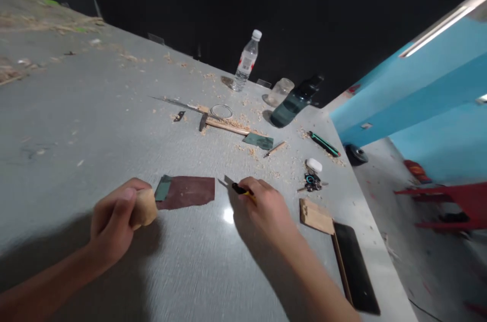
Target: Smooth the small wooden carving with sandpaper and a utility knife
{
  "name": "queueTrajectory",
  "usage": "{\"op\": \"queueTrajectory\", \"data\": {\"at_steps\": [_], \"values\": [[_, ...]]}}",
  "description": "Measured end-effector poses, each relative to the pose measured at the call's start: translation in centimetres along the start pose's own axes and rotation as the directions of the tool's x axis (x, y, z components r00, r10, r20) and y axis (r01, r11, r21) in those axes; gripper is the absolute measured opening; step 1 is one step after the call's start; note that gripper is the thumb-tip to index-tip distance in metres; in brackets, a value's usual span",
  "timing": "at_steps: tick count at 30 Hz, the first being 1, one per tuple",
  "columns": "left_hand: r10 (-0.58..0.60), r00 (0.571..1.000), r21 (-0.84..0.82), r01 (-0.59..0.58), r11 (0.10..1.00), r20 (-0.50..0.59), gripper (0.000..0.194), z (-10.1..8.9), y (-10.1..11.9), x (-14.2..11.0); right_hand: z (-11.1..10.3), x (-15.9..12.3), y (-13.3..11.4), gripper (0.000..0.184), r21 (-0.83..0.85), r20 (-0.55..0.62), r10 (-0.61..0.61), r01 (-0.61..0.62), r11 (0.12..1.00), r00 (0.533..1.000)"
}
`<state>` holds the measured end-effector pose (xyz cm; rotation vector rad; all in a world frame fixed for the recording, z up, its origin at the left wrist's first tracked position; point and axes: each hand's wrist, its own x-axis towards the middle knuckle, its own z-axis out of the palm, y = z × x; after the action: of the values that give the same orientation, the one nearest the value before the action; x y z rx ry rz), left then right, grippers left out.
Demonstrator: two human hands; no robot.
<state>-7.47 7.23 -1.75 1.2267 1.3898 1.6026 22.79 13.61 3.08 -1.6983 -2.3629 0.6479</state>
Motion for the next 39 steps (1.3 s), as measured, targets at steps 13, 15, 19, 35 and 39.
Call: {"op": "queueTrajectory", "data": {"at_steps": [13,15,19,35,39], "values": [[-0.300,0.949,0.133,0.287,0.949,0.091,0.049,0.6,-1.0,1.6,1.0,5.0,-1.3,0.035,-0.048,-0.028,-0.108,0.107,0.993,0.994],[-0.328,0.931,0.134,0.309,0.942,0.162,0.049,0.7,-1.0,1.8,1.0,4.4,-1.0,0.034,-0.053,-0.058,-0.124,0.121,0.991,0.991],[-0.365,0.911,0.123,0.347,0.930,0.191,0.052,0.4,-1.2,2.1,2.3,2.1,-0.3,0.032,-0.028,-0.177,-0.149,0.147,0.989,0.973],[-0.384,0.785,0.681,-0.063,0.730,0.485,0.066,-0.4,0.6,2.0,5.8,1.1,1.8,0.024,-0.084,-0.453,-0.188,0.168,0.982,0.871],[-0.381,0.746,0.707,-0.167,0.687,0.546,0.067,-0.1,1.1,1.8,5.0,1.2,2.9,0.027,-0.086,-0.480,-0.120,0.089,0.992,0.869]]}}
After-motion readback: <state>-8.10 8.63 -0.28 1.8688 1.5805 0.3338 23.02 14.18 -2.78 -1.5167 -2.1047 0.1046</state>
